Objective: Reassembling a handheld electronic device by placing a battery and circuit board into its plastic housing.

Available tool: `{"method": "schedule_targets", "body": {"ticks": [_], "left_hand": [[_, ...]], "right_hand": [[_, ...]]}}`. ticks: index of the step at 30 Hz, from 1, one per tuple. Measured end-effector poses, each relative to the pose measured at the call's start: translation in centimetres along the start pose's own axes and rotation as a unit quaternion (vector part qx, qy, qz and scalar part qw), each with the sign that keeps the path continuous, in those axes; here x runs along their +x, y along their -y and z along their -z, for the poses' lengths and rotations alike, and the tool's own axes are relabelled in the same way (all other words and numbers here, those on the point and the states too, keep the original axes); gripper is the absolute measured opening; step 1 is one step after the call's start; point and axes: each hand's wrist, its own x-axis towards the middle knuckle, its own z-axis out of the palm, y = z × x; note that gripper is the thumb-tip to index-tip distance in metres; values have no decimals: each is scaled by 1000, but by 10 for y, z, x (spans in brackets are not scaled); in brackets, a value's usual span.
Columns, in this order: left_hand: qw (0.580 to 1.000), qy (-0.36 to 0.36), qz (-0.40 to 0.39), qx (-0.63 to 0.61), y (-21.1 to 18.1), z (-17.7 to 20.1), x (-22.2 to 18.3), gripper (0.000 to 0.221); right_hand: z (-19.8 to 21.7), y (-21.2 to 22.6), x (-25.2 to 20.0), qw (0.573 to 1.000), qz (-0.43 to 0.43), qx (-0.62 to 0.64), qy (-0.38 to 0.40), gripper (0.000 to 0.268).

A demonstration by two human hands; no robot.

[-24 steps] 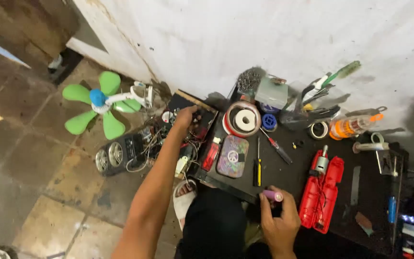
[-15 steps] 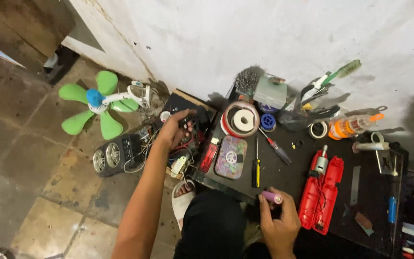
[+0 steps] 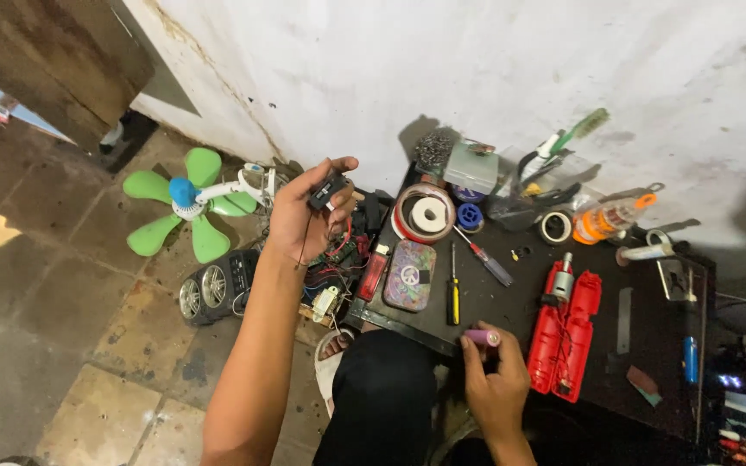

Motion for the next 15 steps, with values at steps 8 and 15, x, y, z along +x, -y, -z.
{"method": "schedule_targets", "body": {"ticks": [8,15], "left_hand": [[991,131,-11,-32,3,-110,-55,33],[971,201,44,-123,59,-193,-68,34]], "right_hand": [[43,34,2,955,-194,221,33,22],[96,15,16,942,-122,286,124,18]]}}
